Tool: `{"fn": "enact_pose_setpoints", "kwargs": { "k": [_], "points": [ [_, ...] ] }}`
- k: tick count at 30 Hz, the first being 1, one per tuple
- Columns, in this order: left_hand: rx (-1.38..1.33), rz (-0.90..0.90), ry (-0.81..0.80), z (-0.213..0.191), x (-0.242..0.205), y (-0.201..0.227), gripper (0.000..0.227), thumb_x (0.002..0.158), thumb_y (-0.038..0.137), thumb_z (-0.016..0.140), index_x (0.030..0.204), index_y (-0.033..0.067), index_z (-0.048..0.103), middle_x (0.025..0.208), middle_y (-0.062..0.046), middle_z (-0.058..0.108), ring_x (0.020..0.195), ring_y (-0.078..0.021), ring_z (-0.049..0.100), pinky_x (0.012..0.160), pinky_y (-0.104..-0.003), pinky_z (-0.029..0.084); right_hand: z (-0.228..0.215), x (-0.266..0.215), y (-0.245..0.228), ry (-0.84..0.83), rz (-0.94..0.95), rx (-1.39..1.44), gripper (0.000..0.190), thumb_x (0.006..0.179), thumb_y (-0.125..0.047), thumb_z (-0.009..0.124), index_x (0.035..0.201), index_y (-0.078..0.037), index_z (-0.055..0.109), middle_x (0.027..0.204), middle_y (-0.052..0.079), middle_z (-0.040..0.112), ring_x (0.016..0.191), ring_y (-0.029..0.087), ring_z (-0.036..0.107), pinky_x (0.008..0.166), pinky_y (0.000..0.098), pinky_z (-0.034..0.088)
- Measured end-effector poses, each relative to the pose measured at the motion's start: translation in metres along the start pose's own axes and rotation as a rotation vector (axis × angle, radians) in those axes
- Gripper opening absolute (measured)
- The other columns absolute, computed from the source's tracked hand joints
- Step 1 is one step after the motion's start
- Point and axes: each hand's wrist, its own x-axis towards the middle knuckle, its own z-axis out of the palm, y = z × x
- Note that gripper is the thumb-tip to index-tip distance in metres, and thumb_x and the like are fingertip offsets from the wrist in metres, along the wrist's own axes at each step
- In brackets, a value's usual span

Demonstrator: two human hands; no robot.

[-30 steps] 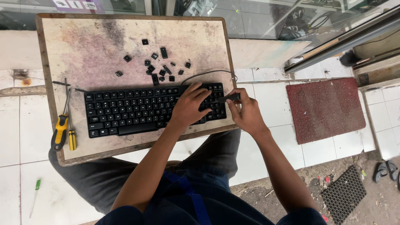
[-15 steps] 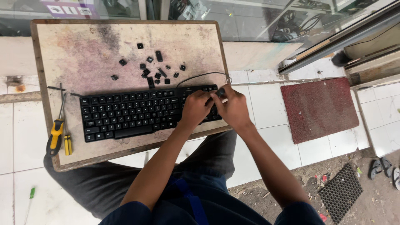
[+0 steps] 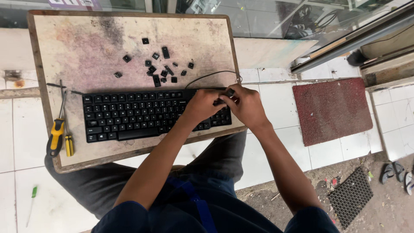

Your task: The person uses a small screwdriver to pry off individual keycaps from a black keyboard. They remove several keys from the right side and place them on the table. The person continues to remove keys one by one and sets them aside.

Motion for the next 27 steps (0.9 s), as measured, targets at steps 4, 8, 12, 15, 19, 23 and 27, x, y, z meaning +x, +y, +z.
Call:
{"fn": "enact_pose_setpoints", "kwargs": {
  "k": [4, 8, 12, 15, 19, 23, 27],
  "points": [
    [-0.028, -0.049, -0.023, -0.028, -0.004, 0.036, 0.030, 0.107, 0.010, 0.070, 0.135, -0.0001, 0.069, 0.082, -0.017, 0.074, 0.065, -0.0285, 0.071, 0.054, -0.042, 0.057, -0.010, 0.006, -0.018, 0.003, 0.007, 0.188, 0.040, 0.088, 0.012, 0.081, 0.125, 0.000, 0.071, 0.106, 0.020, 0.076, 0.098, 0.042, 0.078, 0.073, 0.0434, 0.071],
    [0.398, -0.039, -0.225, -0.037, -0.016, 0.040, 0.072, 0.091, 0.049, 0.083, 0.147, 0.0115, 0.059, 0.153, -0.016, 0.054, 0.152, -0.0438, 0.040, 0.126, -0.063, 0.038, -0.016, -0.002, -0.016, 0.135, -0.008, 0.067, 0.025, 0.087, 0.000, 0.090, 0.106, 0.000, 0.073, 0.083, 0.018, 0.077, 0.077, 0.035, 0.079, 0.062, 0.0386, 0.069],
    [0.553, -0.044, -0.280, -0.033, -0.019, 0.022, 0.093, 0.092, 0.070, 0.076, 0.161, 0.0133, 0.051, 0.169, -0.014, 0.040, 0.161, -0.0420, 0.028, 0.132, -0.062, 0.028, -0.023, -0.013, -0.001, 0.251, 0.029, 0.119, 0.025, 0.089, 0.004, 0.089, 0.110, 0.000, 0.075, 0.090, 0.019, 0.078, 0.086, 0.037, 0.080, 0.071, 0.0383, 0.069],
    [0.551, -0.048, -0.270, -0.033, -0.016, 0.016, 0.094, 0.093, 0.069, 0.075, 0.163, 0.0130, 0.048, 0.170, -0.016, 0.039, 0.160, -0.0430, 0.029, 0.132, -0.064, 0.029, -0.015, -0.017, 0.009, 0.241, 0.032, 0.143, 0.025, 0.086, 0.006, 0.089, 0.108, 0.000, 0.076, 0.088, 0.020, 0.078, 0.085, 0.038, 0.080, 0.071, 0.0382, 0.070],
    [0.542, -0.054, -0.255, -0.031, -0.016, 0.015, 0.095, 0.092, 0.069, 0.077, 0.162, 0.0137, 0.048, 0.171, -0.015, 0.037, 0.161, -0.0430, 0.028, 0.132, -0.064, 0.029, -0.010, -0.018, 0.010, 0.218, 0.047, 0.139, 0.023, 0.087, 0.004, 0.088, 0.106, 0.001, 0.075, 0.086, 0.021, 0.078, 0.081, 0.038, 0.080, 0.070, 0.0384, 0.070],
    [0.462, -0.004, -0.105, -0.017, -0.011, 0.015, 0.073, 0.093, 0.057, 0.082, 0.149, 0.0124, 0.062, 0.153, -0.011, 0.053, 0.154, -0.0377, 0.037, 0.124, -0.058, 0.042, 0.003, -0.024, 0.023, 0.200, 0.041, -0.069, 0.022, 0.094, -0.012, 0.088, 0.093, -0.001, 0.068, 0.074, 0.014, 0.073, 0.067, 0.030, 0.078, 0.056, 0.0350, 0.067],
    [0.243, 0.019, 0.116, 0.030, 0.005, -0.001, 0.024, 0.095, 0.036, 0.087, 0.098, 0.0122, 0.082, 0.093, -0.001, 0.077, 0.101, -0.0218, 0.077, 0.100, -0.039, 0.063, -0.007, -0.008, -0.019, 0.151, 0.073, -0.021, 0.032, 0.096, -0.006, 0.083, 0.117, 0.005, 0.062, 0.100, 0.025, 0.071, 0.084, 0.042, 0.078, 0.063, 0.0405, 0.069]
  ]
}}
